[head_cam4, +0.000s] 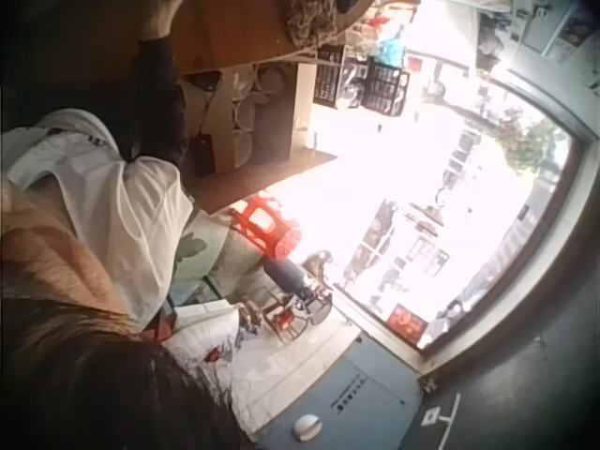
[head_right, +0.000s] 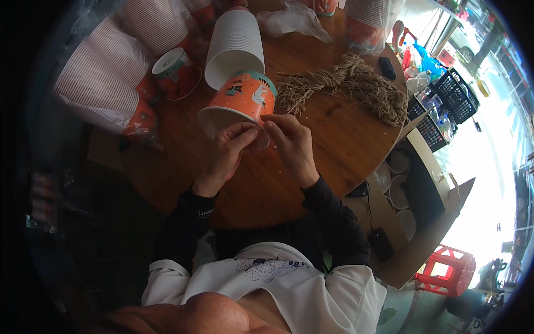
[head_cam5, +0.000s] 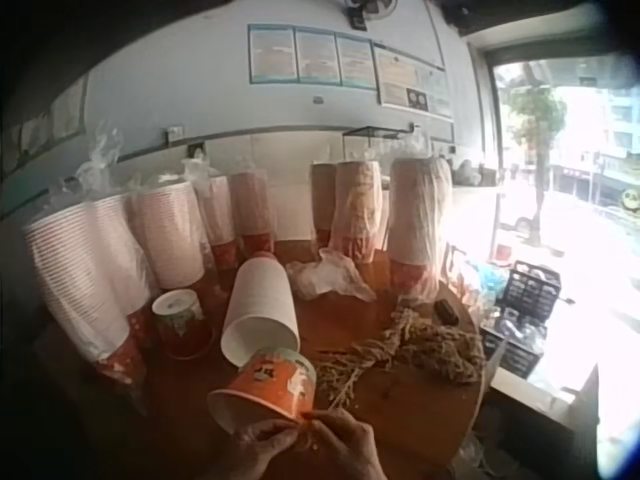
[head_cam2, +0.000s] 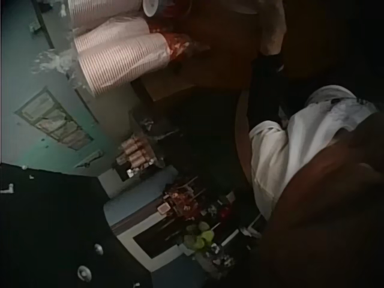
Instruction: The person removes the plastic wrap from a stack of paper buckets and attaches a string handle onto a paper bucket by threading and tying a cord through its holes.
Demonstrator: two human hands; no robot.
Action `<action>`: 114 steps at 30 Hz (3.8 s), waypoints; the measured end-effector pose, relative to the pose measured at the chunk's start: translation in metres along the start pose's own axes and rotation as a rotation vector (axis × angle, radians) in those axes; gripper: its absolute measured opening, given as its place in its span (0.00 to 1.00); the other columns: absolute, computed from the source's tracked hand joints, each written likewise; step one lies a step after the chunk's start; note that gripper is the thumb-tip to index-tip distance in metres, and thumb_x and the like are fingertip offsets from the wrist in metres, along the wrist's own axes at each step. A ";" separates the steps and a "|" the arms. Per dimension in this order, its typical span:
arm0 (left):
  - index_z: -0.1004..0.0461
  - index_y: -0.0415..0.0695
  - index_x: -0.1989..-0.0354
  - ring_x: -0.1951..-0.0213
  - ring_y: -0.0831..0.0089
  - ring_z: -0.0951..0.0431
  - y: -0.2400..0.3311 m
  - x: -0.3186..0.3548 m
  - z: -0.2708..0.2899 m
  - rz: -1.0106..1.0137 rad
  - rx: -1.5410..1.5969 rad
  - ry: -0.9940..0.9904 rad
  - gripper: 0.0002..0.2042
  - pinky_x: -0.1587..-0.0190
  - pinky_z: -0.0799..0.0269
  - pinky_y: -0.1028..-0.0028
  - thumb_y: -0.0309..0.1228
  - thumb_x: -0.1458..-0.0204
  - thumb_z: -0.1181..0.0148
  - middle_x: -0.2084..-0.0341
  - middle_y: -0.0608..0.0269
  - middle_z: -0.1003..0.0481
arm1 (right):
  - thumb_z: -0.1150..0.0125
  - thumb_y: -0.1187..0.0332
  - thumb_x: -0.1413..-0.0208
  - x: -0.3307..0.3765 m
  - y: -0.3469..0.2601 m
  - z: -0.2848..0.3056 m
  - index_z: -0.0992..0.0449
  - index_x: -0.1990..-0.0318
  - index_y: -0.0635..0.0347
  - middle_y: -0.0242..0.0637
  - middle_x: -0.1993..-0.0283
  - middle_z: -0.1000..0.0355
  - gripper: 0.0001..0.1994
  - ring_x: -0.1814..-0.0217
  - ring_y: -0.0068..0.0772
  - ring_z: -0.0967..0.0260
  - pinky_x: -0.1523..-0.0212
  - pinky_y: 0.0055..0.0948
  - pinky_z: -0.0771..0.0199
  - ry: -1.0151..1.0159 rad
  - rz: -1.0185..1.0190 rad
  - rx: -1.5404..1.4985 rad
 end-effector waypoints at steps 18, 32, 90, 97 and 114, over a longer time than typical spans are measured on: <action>0.26 0.39 0.59 0.64 0.82 0.23 0.006 0.004 0.001 -0.245 -0.080 0.083 0.05 0.60 0.22 0.78 0.26 0.40 0.44 0.64 0.65 0.23 | 0.34 0.78 0.54 0.015 -0.015 -0.008 0.24 0.67 0.61 0.38 0.65 0.29 0.06 0.61 0.41 0.29 0.62 0.34 0.27 0.011 0.422 0.498; 0.24 0.39 0.61 0.65 0.83 0.24 0.022 0.016 -0.006 -0.562 -0.686 0.154 0.04 0.62 0.27 0.81 0.21 0.44 0.41 0.65 0.68 0.25 | 0.35 0.78 0.55 0.015 -0.019 -0.008 0.24 0.64 0.60 0.39 0.64 0.31 0.09 0.61 0.43 0.31 0.61 0.35 0.29 -0.009 0.466 0.480; 0.25 0.39 0.61 0.72 0.83 0.27 0.001 0.013 0.005 -0.288 -0.452 0.152 0.06 0.67 0.30 0.81 0.27 0.43 0.39 0.73 0.69 0.25 | 0.43 0.74 0.43 0.003 -0.009 0.001 0.27 0.66 0.66 0.42 0.71 0.26 0.03 0.72 0.39 0.27 0.71 0.29 0.28 0.040 -0.007 0.302; 0.26 0.42 0.55 0.67 0.70 0.21 0.023 0.024 -0.022 -0.506 -0.691 0.204 0.10 0.67 0.25 0.75 0.21 0.46 0.40 0.60 0.59 0.23 | 0.46 0.77 0.42 0.015 -0.026 -0.011 0.29 0.60 0.59 0.45 0.69 0.26 0.04 0.66 0.46 0.23 0.71 0.36 0.26 -0.088 0.198 0.519; 0.26 0.41 0.57 0.68 0.83 0.29 0.028 -0.003 0.005 -0.343 0.237 -0.027 0.06 0.63 0.33 0.79 0.27 0.42 0.43 0.70 0.70 0.27 | 0.42 0.75 0.44 -0.011 -0.090 -0.057 0.25 0.59 0.57 0.39 0.70 0.25 0.06 0.71 0.41 0.24 0.73 0.32 0.24 -0.373 0.638 0.706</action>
Point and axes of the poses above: each hand's wrist, its own x-axis away from the middle knuckle, its own z-axis out of the back of the hand, y = z × x, the point moved 5 cm from there along -x, towards the middle knuckle
